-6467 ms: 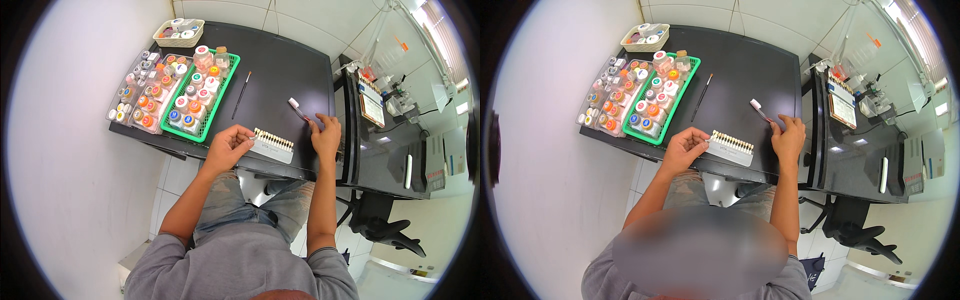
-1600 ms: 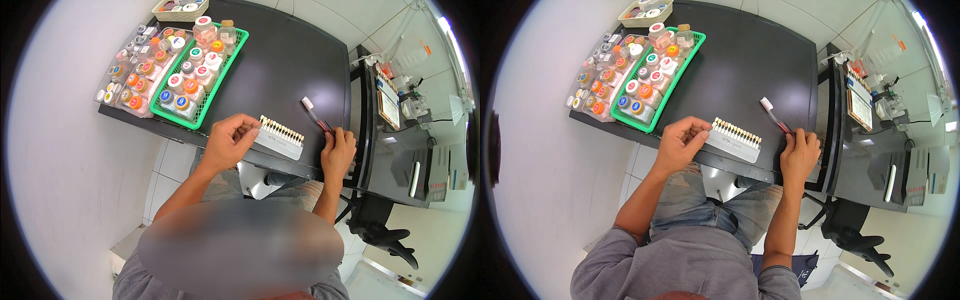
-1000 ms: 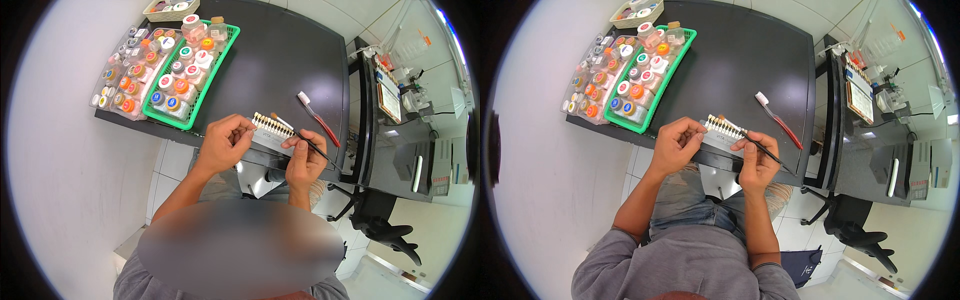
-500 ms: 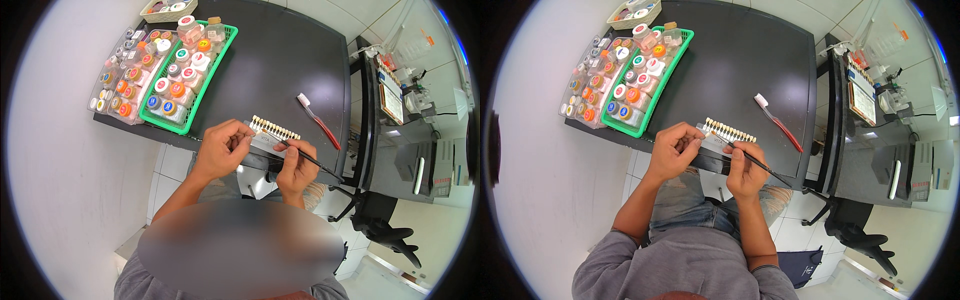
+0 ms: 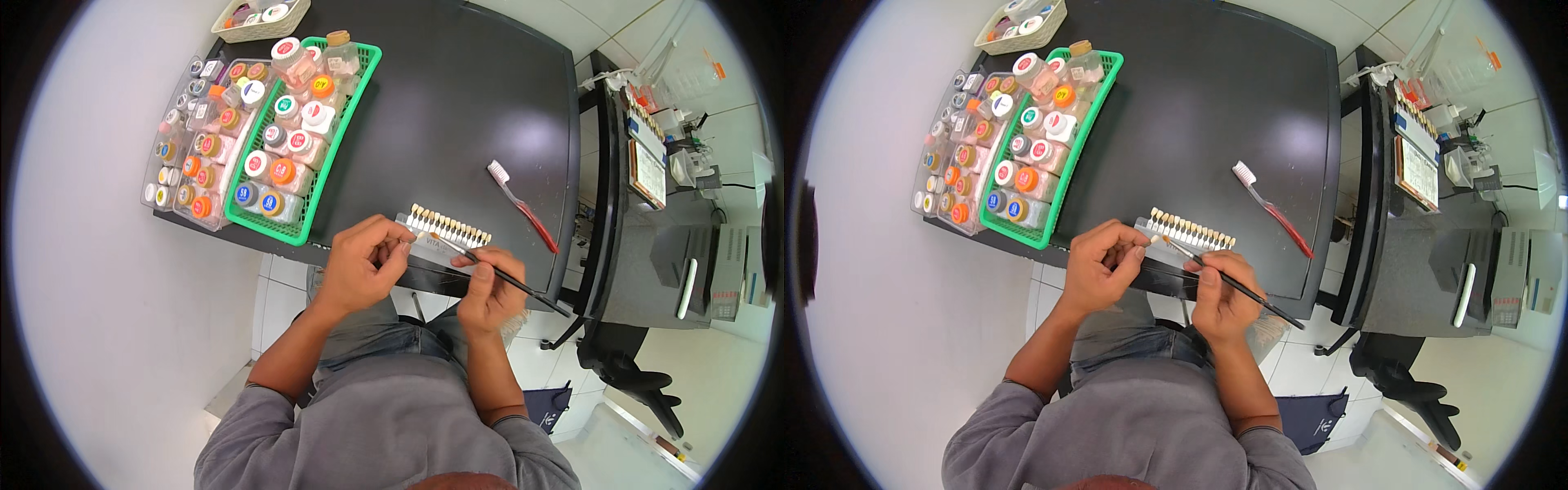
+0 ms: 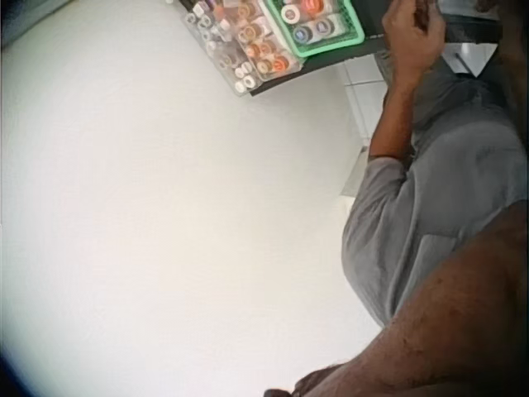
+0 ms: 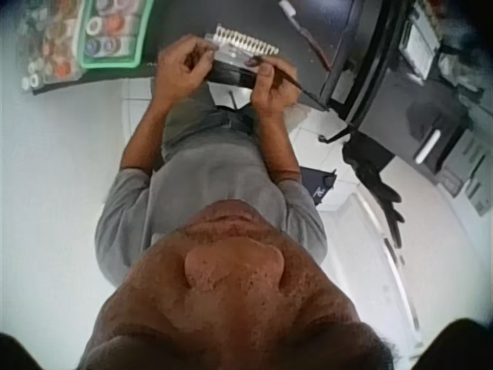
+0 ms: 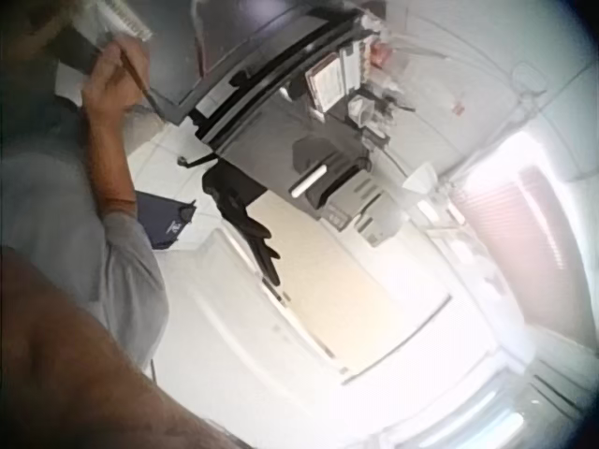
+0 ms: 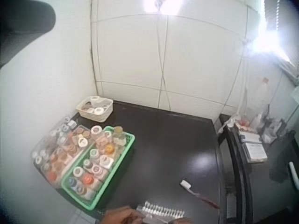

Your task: The person paints a dental crown with a fine brush while referencing a tooth-shade guide, and periodically scrubs the crown with a toothbrush.

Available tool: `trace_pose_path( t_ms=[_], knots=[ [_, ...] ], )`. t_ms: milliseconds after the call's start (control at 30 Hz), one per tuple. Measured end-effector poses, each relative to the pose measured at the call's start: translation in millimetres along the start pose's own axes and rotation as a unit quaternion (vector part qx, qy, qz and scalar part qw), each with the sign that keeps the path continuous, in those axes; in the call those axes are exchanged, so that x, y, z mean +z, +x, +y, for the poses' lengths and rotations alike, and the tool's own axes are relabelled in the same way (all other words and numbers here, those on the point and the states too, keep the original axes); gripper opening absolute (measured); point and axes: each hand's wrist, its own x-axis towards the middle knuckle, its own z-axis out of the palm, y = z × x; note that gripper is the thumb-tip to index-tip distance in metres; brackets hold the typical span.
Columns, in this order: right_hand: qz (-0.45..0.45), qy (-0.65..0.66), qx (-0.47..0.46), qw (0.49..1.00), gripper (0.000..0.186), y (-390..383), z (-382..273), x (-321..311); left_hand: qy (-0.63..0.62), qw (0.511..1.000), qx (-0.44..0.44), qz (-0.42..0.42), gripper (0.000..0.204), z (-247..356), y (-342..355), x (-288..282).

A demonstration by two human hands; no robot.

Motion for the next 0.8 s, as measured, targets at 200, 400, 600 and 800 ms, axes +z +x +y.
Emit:
trace_pose_path(
  t_ms=[200, 400, 600, 800],
  knots=[
    [-0.054, 0.026, -0.069, 0.996, 0.013, 89.5, -13.9, -16.2, -0.001, 0.996, 0.05, 0.067, 0.009, 32.4, 32.5, 1.8],
    [-0.073, 0.007, -0.041, 0.997, 0.012, 190.1, 10.2, -16.9, 0.023, 0.997, 0.071, 0.038, 0.008, 28.0, 105.3, 14.7],
    [-0.019, -0.003, -0.035, 0.999, 0.011, 172.0, 49.7, -23.7, 0.067, 0.985, 0.152, 0.052, 0.009, -2.5, 121.7, 22.1],
    [-0.087, 0.026, -0.017, 0.996, 0.011, 158.4, 48.9, -23.3, 0.099, 0.982, 0.156, 0.046, 0.012, -5.8, 113.2, 19.2]
  ],
)
